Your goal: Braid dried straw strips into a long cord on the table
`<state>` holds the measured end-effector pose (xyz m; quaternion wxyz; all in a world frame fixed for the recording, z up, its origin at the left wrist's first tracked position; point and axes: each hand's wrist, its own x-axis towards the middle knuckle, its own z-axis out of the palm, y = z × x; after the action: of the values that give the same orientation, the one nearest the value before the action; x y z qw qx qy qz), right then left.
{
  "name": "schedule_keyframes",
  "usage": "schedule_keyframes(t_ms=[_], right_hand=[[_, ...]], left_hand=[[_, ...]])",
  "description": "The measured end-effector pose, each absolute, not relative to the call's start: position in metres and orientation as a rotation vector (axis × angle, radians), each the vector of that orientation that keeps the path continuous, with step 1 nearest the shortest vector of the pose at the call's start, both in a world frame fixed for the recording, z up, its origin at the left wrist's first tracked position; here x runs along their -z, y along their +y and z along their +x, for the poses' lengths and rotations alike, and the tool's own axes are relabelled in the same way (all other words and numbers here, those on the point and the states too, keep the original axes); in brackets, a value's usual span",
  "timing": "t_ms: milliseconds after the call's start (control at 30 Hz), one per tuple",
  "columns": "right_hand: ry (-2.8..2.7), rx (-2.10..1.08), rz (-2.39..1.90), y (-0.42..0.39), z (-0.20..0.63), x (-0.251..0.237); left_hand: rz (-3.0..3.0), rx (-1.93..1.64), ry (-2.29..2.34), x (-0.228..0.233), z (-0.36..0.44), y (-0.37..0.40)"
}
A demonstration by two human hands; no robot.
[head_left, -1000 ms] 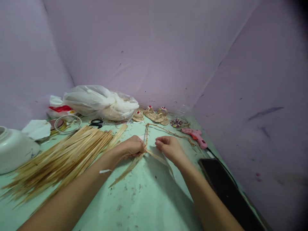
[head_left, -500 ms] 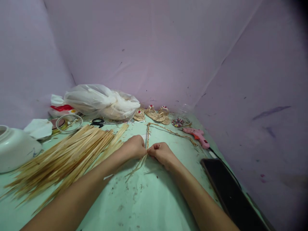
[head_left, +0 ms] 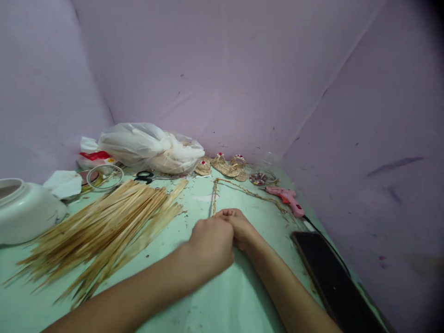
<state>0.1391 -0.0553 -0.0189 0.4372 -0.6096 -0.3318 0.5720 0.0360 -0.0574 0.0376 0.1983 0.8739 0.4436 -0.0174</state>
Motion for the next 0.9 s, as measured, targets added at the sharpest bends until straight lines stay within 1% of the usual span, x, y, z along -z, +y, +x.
schedule_keyframes(t_ms=[100,167,233,300,367,467,633,733,833,900], right_hand=[[-0.862,-1.403,-1.497,-0.056,0.141,0.02],[-0.896,-1.371,-1.45,-0.056,0.142,0.02],[-0.919,-1.347,-1.389,-0.056,0.142,0.021],[-0.938,-1.351,-1.336,-0.056,0.142,0.023],[-0.965,-1.368,-1.299,-0.056,0.142,0.023],[-1.016,-1.351,-1.303,-0.057,0.143,0.022],[-1.295,-1.261,-1.436,-0.056,0.15,0.023],[-1.51,-1.047,-1.6,-0.057,0.152,0.026],[-1.75,-0.655,-1.787,-0.06,0.15,0.023],[-1.868,-0.422,-1.896,-0.065,0.146,0.016]], left_hand=[[2.229,-0.225,1.37,-0.049,0.023,-0.024],[1.833,-0.332,1.396,-0.048,0.018,-0.006],[1.51,-0.233,1.327,-0.038,0.018,0.003],[1.335,-0.129,1.179,-0.026,0.022,0.003],[1.259,-0.096,1.061,-0.015,0.026,-0.001],[1.227,-0.091,1.037,-0.007,0.027,-0.004],[1.505,-0.054,1.121,-0.01,0.024,-0.003],[1.686,-0.008,1.228,-0.011,0.026,-0.003],[1.829,0.002,1.357,-0.007,0.028,-0.004],[1.856,-0.076,1.395,-0.002,0.029,-0.005]])
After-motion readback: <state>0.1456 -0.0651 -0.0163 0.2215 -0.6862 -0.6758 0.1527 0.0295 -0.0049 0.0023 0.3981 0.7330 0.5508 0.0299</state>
